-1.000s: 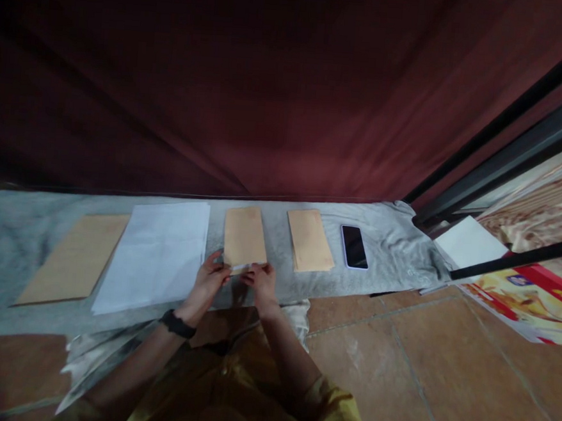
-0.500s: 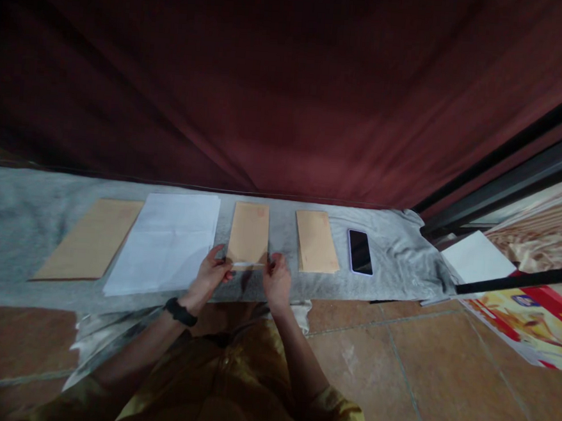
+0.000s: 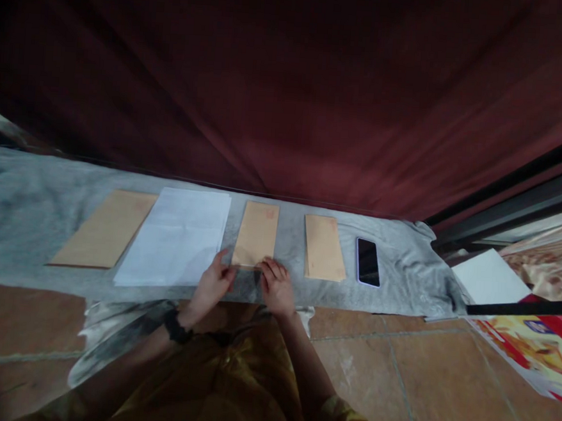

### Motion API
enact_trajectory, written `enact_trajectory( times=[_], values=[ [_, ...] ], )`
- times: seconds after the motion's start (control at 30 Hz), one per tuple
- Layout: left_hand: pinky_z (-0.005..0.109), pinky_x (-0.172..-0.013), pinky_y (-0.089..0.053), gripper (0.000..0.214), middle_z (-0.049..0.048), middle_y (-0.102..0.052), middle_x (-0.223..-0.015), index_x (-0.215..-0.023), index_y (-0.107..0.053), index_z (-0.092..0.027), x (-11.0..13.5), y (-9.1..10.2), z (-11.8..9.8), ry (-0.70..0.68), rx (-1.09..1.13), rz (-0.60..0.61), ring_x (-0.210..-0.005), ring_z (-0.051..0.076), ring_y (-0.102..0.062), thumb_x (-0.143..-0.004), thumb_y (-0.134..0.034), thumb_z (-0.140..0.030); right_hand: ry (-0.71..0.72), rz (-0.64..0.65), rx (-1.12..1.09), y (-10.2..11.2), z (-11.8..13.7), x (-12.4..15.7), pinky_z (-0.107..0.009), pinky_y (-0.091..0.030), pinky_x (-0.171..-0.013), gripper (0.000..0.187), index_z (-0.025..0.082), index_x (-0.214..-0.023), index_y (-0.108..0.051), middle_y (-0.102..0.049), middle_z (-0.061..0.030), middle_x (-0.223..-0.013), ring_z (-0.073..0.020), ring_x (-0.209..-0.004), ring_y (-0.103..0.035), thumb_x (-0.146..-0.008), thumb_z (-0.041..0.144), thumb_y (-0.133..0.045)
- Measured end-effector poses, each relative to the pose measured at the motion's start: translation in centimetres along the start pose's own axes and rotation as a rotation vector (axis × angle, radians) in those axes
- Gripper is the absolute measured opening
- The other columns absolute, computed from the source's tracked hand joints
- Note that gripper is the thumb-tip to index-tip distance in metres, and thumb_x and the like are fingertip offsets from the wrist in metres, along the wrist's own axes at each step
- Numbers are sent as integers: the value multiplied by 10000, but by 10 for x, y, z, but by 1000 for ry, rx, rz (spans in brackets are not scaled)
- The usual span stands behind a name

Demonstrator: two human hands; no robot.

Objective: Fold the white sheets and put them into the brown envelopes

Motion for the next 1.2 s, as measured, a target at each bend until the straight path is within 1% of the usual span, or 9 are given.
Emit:
enact_trajectory(
  times=[0.07, 0.13, 0.2, 0.27, 0.47, 0.77, 1.07, 1.13, 1.2],
  values=[
    [360, -803, -575, 474, 60, -695, -916, -1408, -493, -178, 9, 3, 4, -259, -244, -98, -836, 212, -692, -934, -494, -186, 1, 0, 6, 1, 0, 0, -411, -440, -1099, 381, 213, -1362, -598, -606, -81, -1413, -219, -1300, -550, -1002, 192, -476],
    [415, -951, -540, 398, 104, -681, -1111, -1338, -567, -197, 11, 5, 6, -485, -403, -137, -1049, 251, -657, -947, -488, -196, -1, -3, 1, 1, 0, -1, -414, -441, -1093, 373, 216, -1355, -604, -612, -79, -1406, -221, -1293, -554, -1006, 201, -476],
    [437, -1043, -500, 364, 115, -639, -1260, -1297, -594, -201, 6, 4, 8, -642, -470, -93, -1192, 261, -598, -949, -490, -186, -6, -10, -18, 0, -1, -1, -412, -448, -1080, 358, 224, -1340, -616, -620, -76, -1394, -219, -1279, -561, -1007, 212, -485],
    [419, -1082, -483, 342, 107, -617, -1324, -1260, -607, -190, -3, 3, 10, -715, -486, -31, -1249, 243, -568, -941, -489, -153, -16, -16, -40, 0, -3, -2, -412, -456, -1059, 335, 237, -1314, -633, -635, -70, -1371, -217, -1255, -573, -1007, 224, -501],
    [400, -1024, -521, 278, 95, -679, -1229, -1194, -638, -177, -18, 2, 15, -727, -518, 20, -1154, 220, -619, -969, -475, -158, -65, -69, -70, -3, -4, -6, -408, -463, -993, 241, 261, -1191, -686, -688, -46, -1258, -212, -1158, -607, -1013, 254, -524],
    [382, -916, -538, 222, 85, -705, -1058, -1056, -664, -168, -22, -4, 5, -638, -553, -79, -993, 234, -638, -994, -452, -190, -190, -121, -37, -6, 3, -16, -367, -431, -904, 149, 234, -1026, -674, -701, -50, -1125, -208, -1038, -620, -1004, 228, -527],
    [415, -915, -529, 299, 108, -697, -1121, -1183, -646, -161, -21, -11, 4, -626, -704, -121, -1009, 265, -625, -953, -459, -126, -271, -190, 138, -16, 11, -20, -348, -395, -866, 85, 209, -986, -604, -644, -64, -1005, -219, -996, -569, -971, 207, -521],
    [438, -963, -517, 332, 128, -680, -1200, -1214, -641, -155, -17, -11, 5, -643, -720, -106, -1076, 278, -625, -935, -467, -108, -281, -195, 149, -16, 13, -21, -353, -392, -866, 85, 212, -990, -600, -638, -68, -1000, -225, -991, -565, -972, 209, -517],
    [467, -1060, -475, 380, 146, -632, -1327, -1249, -634, -151, -11, -12, 8, -691, -718, -81, -1228, 289, -580, -920, -457, -84, -296, -176, 145, -16, 13, -20, -356, -394, -874, 93, 214, -1001, -598, -633, -72, -1007, -229, -1002, -564, -973, 206, -511]
  ],
)
Point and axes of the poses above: each hand's wrist, its own x-axis away from the middle knuckle, its own y-axis out of the back of the hand, z = x × y, the point moved 1 cm from there along -x, towards the middle knuckle
